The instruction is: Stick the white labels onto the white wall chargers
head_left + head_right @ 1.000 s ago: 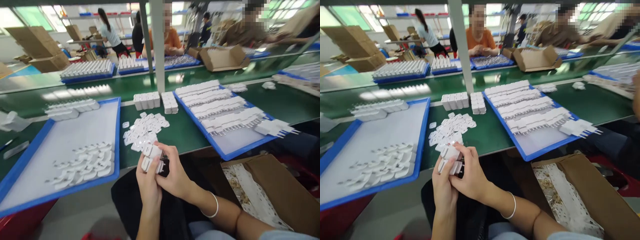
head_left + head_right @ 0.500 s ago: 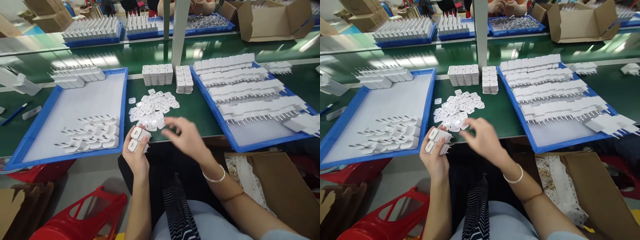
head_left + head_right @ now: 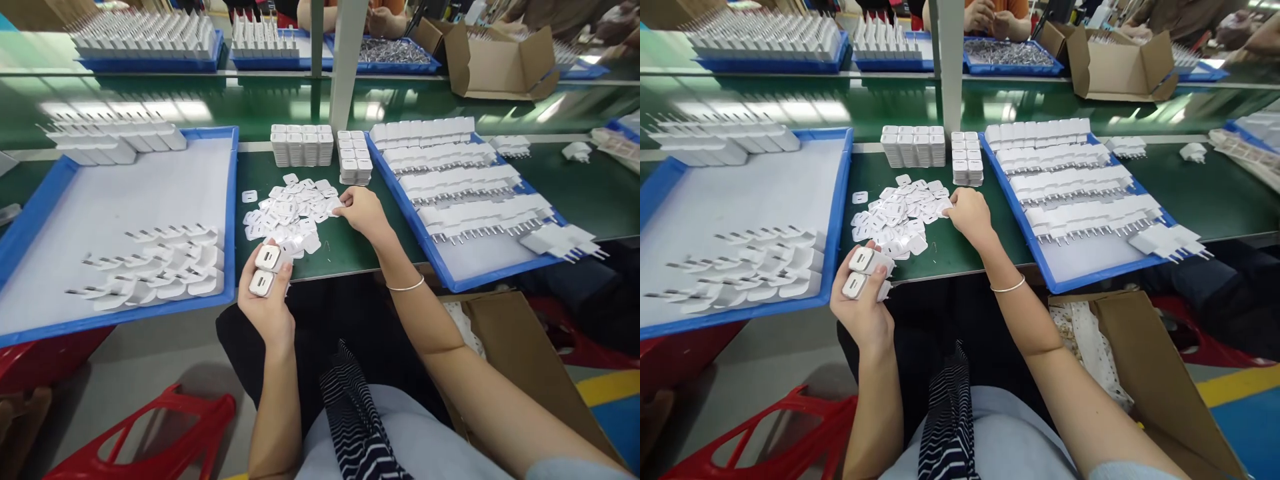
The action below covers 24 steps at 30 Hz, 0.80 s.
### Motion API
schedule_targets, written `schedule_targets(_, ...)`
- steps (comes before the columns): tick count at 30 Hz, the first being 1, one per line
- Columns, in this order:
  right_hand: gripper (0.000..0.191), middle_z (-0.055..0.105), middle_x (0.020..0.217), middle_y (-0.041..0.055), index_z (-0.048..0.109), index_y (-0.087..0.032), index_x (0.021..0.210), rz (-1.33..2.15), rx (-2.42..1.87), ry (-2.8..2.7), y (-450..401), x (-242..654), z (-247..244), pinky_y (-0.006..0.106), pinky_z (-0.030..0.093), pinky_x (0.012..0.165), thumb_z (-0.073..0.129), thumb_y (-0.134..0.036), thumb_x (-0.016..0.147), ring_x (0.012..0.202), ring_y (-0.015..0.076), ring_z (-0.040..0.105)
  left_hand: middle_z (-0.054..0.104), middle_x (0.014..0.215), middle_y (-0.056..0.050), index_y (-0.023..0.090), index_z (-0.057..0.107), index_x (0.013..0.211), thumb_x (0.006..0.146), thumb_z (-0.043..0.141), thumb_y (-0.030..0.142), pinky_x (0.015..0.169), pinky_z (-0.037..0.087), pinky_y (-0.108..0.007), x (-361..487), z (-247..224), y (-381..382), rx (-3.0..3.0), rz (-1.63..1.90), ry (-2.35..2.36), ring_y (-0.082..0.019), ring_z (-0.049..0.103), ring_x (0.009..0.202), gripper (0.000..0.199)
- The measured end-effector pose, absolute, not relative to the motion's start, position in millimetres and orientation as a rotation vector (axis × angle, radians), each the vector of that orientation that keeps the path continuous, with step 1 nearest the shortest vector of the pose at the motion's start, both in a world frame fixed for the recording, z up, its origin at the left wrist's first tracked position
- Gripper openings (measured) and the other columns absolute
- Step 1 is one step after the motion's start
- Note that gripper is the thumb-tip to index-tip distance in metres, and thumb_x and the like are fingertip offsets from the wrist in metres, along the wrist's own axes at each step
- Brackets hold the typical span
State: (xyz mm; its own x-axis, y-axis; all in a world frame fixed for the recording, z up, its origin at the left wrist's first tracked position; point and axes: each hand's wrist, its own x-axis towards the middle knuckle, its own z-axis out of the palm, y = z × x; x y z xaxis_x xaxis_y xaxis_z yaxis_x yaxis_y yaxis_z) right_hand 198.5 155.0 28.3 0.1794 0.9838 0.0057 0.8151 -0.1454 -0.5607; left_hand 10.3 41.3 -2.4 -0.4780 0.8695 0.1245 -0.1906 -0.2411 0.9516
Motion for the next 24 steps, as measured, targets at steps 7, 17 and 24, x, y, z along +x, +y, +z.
schedule_targets(7,0.02,0.071,0.112,0.0136,0.069,-0.012,0.104,0.474,-2.051,-1.799,153.3,192.7,35.8,0.04,0.05,0.09,0.07,-0.015,0.084,0.105,0.0301,0.065,0.073,0.128,-0.01,0.02,0.067,0.129,0.074,0.087,0.024,0.108,0.056,-0.041,11.3,-3.3,40.7,0.879,1.783,1.254,-0.029,0.068,0.124,0.059)
schedule_targets(17,0.023,0.074,0.104,0.0181,0.072,-0.01,0.097,0.523,-2.26,-1.89,171.7,174.7,67.3,0.038,0.053,0.083,0.072,-0.001,0.075,0.1,0.0338,0.071,0.074,0.128,-0.009,0.019,0.068,0.127,0.076,0.086,0.023,0.106,0.057,-0.038,16.1,-5.8,41.1,0.922,1.819,1.298,-0.027,0.069,0.123,0.055)
schedule_targets(24,0.021,0.074,0.085,0.0097,0.07,-0.014,0.078,0.615,-2.233,-1.937,184.0,187.6,69.5,0.034,0.051,0.076,0.086,-0.008,0.066,0.092,0.0295,0.07,0.075,0.127,-0.009,0.02,0.068,0.128,0.075,0.086,0.023,0.104,0.058,-0.036,15.5,-4.4,39.2,0.902,1.816,1.278,-0.026,0.07,0.122,0.057)
